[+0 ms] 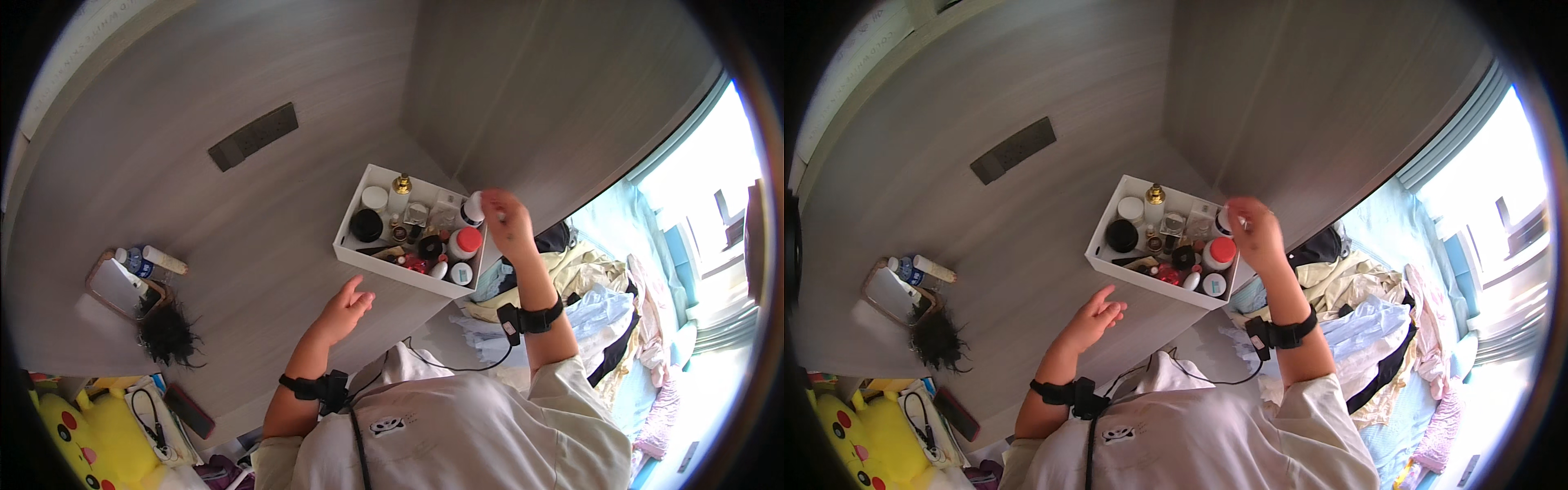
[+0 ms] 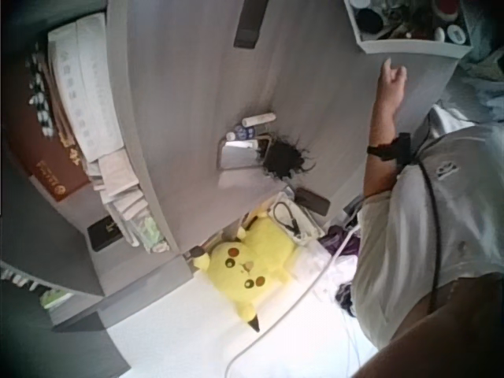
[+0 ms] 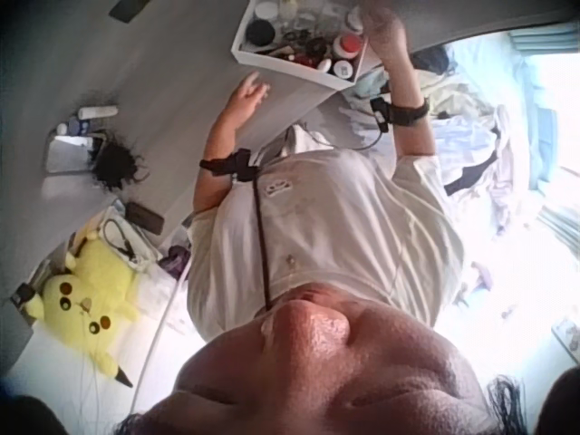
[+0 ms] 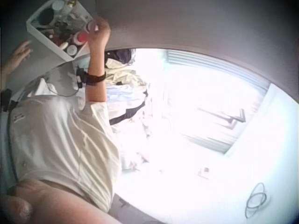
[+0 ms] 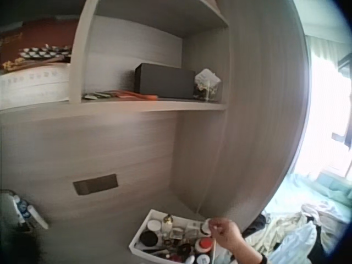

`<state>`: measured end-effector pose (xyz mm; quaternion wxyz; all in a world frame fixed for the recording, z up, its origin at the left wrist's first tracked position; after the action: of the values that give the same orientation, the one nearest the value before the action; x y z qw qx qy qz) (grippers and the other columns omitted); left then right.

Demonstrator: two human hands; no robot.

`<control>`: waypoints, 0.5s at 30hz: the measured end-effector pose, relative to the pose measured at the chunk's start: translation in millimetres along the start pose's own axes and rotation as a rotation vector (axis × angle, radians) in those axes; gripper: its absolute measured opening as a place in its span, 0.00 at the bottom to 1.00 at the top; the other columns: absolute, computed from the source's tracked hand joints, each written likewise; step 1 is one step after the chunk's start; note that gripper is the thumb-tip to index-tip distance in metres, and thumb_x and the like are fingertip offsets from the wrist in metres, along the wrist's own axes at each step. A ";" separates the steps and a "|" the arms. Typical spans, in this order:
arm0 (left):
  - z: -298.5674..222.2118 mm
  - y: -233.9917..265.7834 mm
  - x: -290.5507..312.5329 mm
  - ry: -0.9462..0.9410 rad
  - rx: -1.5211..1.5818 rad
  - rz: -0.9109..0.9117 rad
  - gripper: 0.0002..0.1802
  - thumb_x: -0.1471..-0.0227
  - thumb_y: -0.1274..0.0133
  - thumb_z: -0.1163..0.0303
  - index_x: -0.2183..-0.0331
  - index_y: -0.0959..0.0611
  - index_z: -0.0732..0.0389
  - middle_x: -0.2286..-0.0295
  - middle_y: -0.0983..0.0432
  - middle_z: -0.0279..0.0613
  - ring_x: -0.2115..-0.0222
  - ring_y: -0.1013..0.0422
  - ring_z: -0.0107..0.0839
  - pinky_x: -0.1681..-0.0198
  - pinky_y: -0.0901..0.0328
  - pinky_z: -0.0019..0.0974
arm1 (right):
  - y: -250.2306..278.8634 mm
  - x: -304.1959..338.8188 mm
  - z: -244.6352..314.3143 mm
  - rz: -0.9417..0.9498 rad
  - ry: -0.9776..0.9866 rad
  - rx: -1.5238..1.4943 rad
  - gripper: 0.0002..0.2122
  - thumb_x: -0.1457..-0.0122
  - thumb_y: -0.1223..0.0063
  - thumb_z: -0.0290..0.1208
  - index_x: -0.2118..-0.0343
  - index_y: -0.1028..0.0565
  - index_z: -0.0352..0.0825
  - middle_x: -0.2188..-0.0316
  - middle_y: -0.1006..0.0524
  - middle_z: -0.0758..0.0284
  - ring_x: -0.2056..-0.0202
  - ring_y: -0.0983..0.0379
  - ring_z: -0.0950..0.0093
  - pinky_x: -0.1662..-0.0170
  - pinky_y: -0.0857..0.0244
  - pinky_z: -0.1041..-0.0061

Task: The person organizes various items by picking them up from a cluttered desk and placing them into a white bin, then sorts through remaining papers and objects on the desk surface.

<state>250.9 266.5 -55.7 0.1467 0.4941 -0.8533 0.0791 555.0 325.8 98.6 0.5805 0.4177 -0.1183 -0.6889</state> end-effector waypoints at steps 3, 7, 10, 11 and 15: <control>-11.7 -14.8 -17.2 0.190 0.187 0.003 0.37 0.41 0.55 0.57 0.38 0.53 0.57 0.50 0.34 0.49 0.55 0.32 0.33 0.53 0.36 0.36 | 32.2 24.9 -77.0 -0.212 -0.254 -0.146 0.12 0.42 0.49 0.27 0.56 0.32 0.33 0.69 0.26 0.64 0.68 0.31 0.81 0.63 0.34 0.81; -11.2 -31.2 -32.6 0.328 0.349 -0.041 0.45 0.42 0.55 0.54 0.38 0.64 0.55 0.46 0.41 0.54 0.52 0.34 0.40 0.53 0.36 0.39 | -16.1 63.4 -163.3 -0.085 -0.623 -0.498 0.29 0.42 0.48 0.32 0.39 0.47 0.38 0.47 0.35 0.65 0.52 0.36 0.74 0.54 0.39 0.76; -10.8 -48.6 -38.5 0.386 0.416 -0.026 0.51 0.42 0.55 0.52 0.40 0.75 0.54 0.43 0.50 0.58 0.50 0.36 0.46 0.51 0.36 0.43 | -35.4 55.5 -156.2 0.070 -0.712 -0.794 0.35 0.45 0.50 0.28 0.36 0.52 0.37 0.44 0.39 0.66 0.53 0.36 0.76 0.50 0.43 0.76; -8.9 -57.9 -43.3 0.363 0.448 -0.030 0.53 0.43 0.54 0.51 0.42 0.78 0.54 0.42 0.51 0.59 0.50 0.37 0.47 0.51 0.36 0.44 | -33.4 55.4 -158.5 0.077 -0.708 -0.798 0.35 0.45 0.50 0.28 0.36 0.52 0.37 0.44 0.39 0.66 0.53 0.36 0.76 0.50 0.43 0.76; -3.0 -69.8 -56.3 0.266 0.484 -0.057 0.57 0.43 0.52 0.54 0.44 0.84 0.51 0.43 0.49 0.57 0.49 0.37 0.43 0.49 0.37 0.45 | -37.6 63.4 -166.3 0.150 -0.539 -0.740 0.34 0.47 0.53 0.23 0.37 0.52 0.36 0.45 0.38 0.67 0.64 0.35 0.81 0.59 0.37 0.78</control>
<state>338.4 278.6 -72.1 0.1373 0.5239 -0.7686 0.3405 648.6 333.5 -57.2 0.6872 -0.0211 -0.0411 -0.7250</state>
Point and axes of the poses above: each hand's wrist, its own x-axis away from the middle knuckle, its own y-axis out of the back of the hand, z = x × y, the point moved 4 cm from there along -x, towards the middle knuckle
